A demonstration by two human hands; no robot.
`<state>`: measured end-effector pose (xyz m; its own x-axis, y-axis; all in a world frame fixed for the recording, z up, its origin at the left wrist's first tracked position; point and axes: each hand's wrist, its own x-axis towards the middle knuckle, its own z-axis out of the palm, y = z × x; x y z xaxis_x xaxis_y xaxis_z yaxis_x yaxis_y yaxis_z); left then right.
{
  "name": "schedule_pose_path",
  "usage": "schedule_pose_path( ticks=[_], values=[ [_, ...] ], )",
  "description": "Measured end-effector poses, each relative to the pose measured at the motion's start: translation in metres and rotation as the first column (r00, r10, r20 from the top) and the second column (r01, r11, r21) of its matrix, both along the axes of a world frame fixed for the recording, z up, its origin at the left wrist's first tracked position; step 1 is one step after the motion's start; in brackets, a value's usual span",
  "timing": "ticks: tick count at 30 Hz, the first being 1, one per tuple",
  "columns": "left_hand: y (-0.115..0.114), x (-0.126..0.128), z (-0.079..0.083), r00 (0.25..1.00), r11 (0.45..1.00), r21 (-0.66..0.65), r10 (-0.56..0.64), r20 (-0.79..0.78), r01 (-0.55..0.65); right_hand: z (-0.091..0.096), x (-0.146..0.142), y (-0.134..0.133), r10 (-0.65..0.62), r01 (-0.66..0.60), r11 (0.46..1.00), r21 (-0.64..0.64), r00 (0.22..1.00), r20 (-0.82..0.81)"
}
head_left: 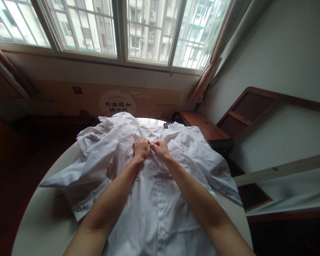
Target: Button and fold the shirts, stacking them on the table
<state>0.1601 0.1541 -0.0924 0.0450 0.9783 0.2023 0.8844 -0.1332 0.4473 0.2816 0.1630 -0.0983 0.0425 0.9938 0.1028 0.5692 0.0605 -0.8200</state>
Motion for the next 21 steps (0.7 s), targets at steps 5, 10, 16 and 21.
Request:
schedule_pose_path(
  ticks=[5,10,16,21],
  values=[
    [-0.005,-0.003,0.002,0.998,0.999,0.049,0.013,-0.062,-0.01,0.006,0.006,0.003,-0.02,0.019,1.0,0.019,0.996,0.085],
    [-0.009,-0.004,-0.007,0.97,0.975,0.143,-0.141,-0.198,0.171,0.002,0.019,-0.015,0.064,-0.219,0.956,0.197,0.808,0.586],
    [-0.004,-0.007,-0.02,0.932,0.977,-0.047,-0.214,-0.292,0.21,-0.005,0.031,-0.022,0.277,-0.279,0.952,-0.124,0.618,0.736],
    [-0.004,-0.004,-0.016,0.926,0.978,-0.097,-0.204,-0.318,0.182,0.004,0.029,-0.019,0.281,-0.251,0.957,-0.146,0.677,0.68]
  ],
)
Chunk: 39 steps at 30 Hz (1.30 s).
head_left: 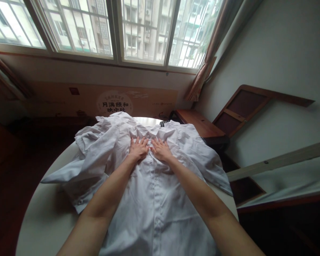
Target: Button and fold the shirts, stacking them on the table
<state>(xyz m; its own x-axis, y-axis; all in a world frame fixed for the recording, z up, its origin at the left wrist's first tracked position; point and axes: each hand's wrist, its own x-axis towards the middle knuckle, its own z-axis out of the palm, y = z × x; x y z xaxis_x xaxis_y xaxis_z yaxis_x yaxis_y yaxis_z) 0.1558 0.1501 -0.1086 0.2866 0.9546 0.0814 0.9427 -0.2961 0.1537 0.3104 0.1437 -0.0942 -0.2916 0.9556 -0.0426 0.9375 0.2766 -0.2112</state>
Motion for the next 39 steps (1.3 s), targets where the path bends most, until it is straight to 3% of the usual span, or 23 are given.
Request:
schedule_pose_path(
  ticks=[3,7,9,12,16,20,28,31,34,39],
  values=[
    [-0.008,0.004,0.011,0.999,0.998,0.037,0.045,0.006,-0.045,0.01,0.002,-0.005,-0.044,0.046,0.999,0.011,0.989,-0.14],
    [-0.039,0.01,0.03,0.999,0.983,0.181,0.012,0.041,-0.019,0.023,0.009,-0.038,-0.066,0.122,0.965,0.232,0.97,-0.234],
    [-0.06,0.012,0.035,0.997,0.986,0.167,-0.006,0.078,-0.007,0.026,0.01,-0.063,-0.076,0.134,0.949,0.286,0.976,-0.206],
    [-0.088,0.012,0.031,0.992,0.996,0.085,-0.029,0.124,0.019,0.026,0.007,-0.097,-0.101,0.126,0.956,0.265,0.989,-0.104],
    [-0.102,0.011,0.019,0.976,1.0,0.011,-0.002,0.219,0.0,0.026,-0.003,-0.121,-0.107,0.094,0.964,0.249,0.993,0.039],
    [-0.099,0.011,0.019,0.959,0.999,-0.044,0.043,0.279,-0.032,0.028,-0.013,-0.125,-0.125,0.101,0.956,0.275,0.99,0.07],
    [-0.094,0.004,0.029,0.93,0.972,-0.223,0.148,0.337,-0.073,0.026,-0.009,-0.114,-0.148,0.135,0.972,0.194,0.988,0.049],
    [-0.095,0.003,0.026,0.908,0.975,-0.2,0.169,0.383,-0.097,0.034,-0.003,-0.108,-0.208,0.221,0.963,0.158,0.974,-0.093],
    [-0.099,0.005,0.023,0.886,0.981,-0.126,0.188,0.425,-0.148,0.04,0.001,-0.102,-0.279,0.312,0.948,0.064,0.91,-0.307],
    [-0.104,0.009,0.022,0.882,0.987,-0.03,0.158,0.443,-0.161,0.025,0.0,-0.095,-0.256,0.306,0.952,-0.019,0.757,-0.601]
  ],
)
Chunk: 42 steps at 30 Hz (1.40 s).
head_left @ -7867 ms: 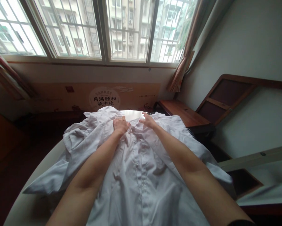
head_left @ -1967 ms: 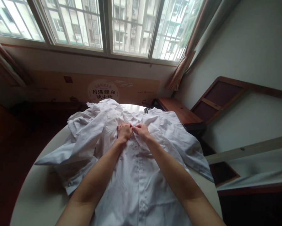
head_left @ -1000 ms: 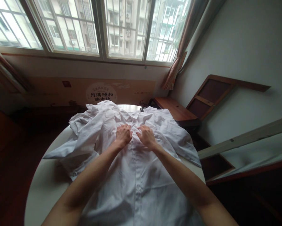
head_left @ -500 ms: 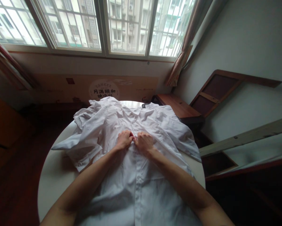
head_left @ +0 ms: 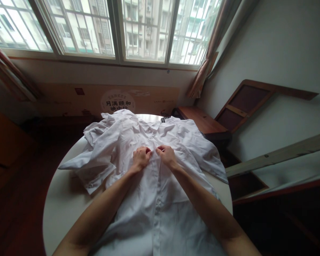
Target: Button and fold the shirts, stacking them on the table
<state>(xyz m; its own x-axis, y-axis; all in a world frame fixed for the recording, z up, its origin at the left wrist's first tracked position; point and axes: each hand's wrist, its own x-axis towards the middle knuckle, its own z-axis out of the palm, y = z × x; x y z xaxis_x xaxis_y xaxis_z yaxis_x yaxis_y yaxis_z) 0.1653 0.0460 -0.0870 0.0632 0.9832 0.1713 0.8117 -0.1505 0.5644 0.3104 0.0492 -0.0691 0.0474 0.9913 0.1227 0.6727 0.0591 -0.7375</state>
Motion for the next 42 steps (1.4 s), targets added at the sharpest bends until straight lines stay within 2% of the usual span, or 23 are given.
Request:
schedule_pose_path(
  ticks=[4,7,11,14,21,24,28,31,34,38,42],
  values=[
    [0.001,0.0,-0.002,0.998,1.0,0.015,-0.005,0.058,0.005,-0.019,-0.004,0.002,0.064,-0.062,0.998,0.014,0.97,-0.235],
    [0.005,-0.001,-0.004,0.992,1.0,-0.015,0.012,0.127,-0.01,-0.025,-0.006,0.0,0.072,-0.067,0.997,0.029,0.95,-0.303],
    [0.01,-0.004,-0.004,0.961,0.992,-0.125,0.016,0.277,0.02,-0.022,-0.01,-0.006,0.074,-0.058,0.996,0.074,0.967,-0.244],
    [0.013,-0.007,-0.005,0.93,0.986,-0.158,0.005,0.367,0.057,-0.021,-0.012,-0.011,0.081,-0.062,0.991,0.117,0.983,-0.167],
    [0.016,-0.009,-0.009,0.903,0.976,-0.206,0.026,0.428,0.07,-0.022,-0.013,-0.014,0.077,-0.048,0.99,0.132,0.971,-0.227],
    [0.016,-0.01,-0.008,0.887,0.974,-0.209,0.018,0.462,0.089,-0.022,-0.013,-0.014,0.083,-0.059,0.996,0.073,0.922,-0.379],
    [0.016,-0.01,-0.008,0.87,0.972,-0.217,0.026,0.493,0.094,-0.016,-0.011,-0.009,0.01,-0.109,0.988,-0.113,0.764,-0.645],
    [0.017,-0.01,-0.009,0.859,0.969,-0.226,0.034,0.511,0.096,-0.007,-0.008,-0.005,-0.043,-0.179,0.952,-0.249,0.726,-0.686],
    [0.017,-0.01,-0.01,0.852,0.968,-0.233,0.041,0.523,0.096,0.0,-0.006,-0.002,0.009,-0.272,0.925,-0.266,0.714,-0.7],
    [0.017,-0.012,-0.013,0.848,0.97,-0.21,0.009,0.53,0.122,-0.003,-0.007,0.001,0.064,-0.254,0.943,-0.215,0.774,-0.63],
    [0.019,-0.012,-0.016,0.847,0.971,-0.194,-0.016,0.531,0.14,-0.013,-0.011,-0.001,0.104,-0.123,0.992,-0.027,0.921,-0.376]
  ],
)
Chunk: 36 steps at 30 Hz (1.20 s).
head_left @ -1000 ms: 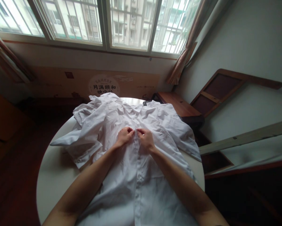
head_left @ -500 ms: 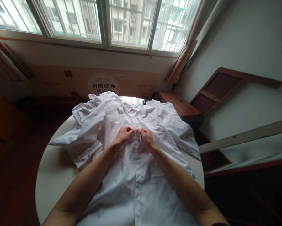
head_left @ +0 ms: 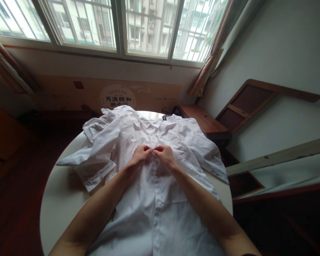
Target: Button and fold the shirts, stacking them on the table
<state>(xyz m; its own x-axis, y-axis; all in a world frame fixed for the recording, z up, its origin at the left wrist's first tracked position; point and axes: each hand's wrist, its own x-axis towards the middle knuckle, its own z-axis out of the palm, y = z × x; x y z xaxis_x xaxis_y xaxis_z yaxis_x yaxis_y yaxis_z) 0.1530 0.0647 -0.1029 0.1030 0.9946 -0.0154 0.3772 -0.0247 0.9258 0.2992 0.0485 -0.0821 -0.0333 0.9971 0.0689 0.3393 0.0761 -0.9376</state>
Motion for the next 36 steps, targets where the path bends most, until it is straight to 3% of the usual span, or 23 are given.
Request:
schedule_pose_path(
  ticks=[5,16,21,25,30,33,36],
  values=[
    [-0.001,0.0,0.004,1.0,0.999,0.036,-0.004,0.005,0.004,-0.003,-0.007,-0.008,-0.131,0.075,0.976,0.203,0.951,0.28],
    [-0.003,0.005,0.003,0.995,0.996,0.021,0.091,-0.045,-0.091,-0.005,-0.021,-0.019,-0.234,0.087,0.951,0.296,0.829,0.508],
    [-0.006,0.007,0.005,0.985,0.992,0.053,0.12,-0.122,-0.114,-0.005,-0.018,-0.017,-0.218,0.117,0.957,0.264,0.893,0.394],
    [-0.006,0.006,0.004,0.987,0.992,0.105,0.086,-0.136,-0.072,-0.007,-0.01,-0.004,-0.086,0.083,0.996,0.029,0.991,0.106],
    [-0.004,0.004,0.002,0.982,0.988,0.151,0.006,-0.191,0.023,-0.009,-0.004,0.01,0.02,-0.076,0.966,-0.249,0.976,-0.218],
    [-0.006,0.004,0.004,0.938,0.979,0.201,0.045,-0.343,0.027,-0.005,-0.001,0.011,0.016,-0.053,0.963,-0.263,0.99,-0.138],
    [-0.011,0.007,0.006,0.863,0.965,0.261,0.118,-0.492,0.016,0.0,0.004,0.0,-0.023,0.027,0.999,-0.022,0.983,0.181]
  ],
)
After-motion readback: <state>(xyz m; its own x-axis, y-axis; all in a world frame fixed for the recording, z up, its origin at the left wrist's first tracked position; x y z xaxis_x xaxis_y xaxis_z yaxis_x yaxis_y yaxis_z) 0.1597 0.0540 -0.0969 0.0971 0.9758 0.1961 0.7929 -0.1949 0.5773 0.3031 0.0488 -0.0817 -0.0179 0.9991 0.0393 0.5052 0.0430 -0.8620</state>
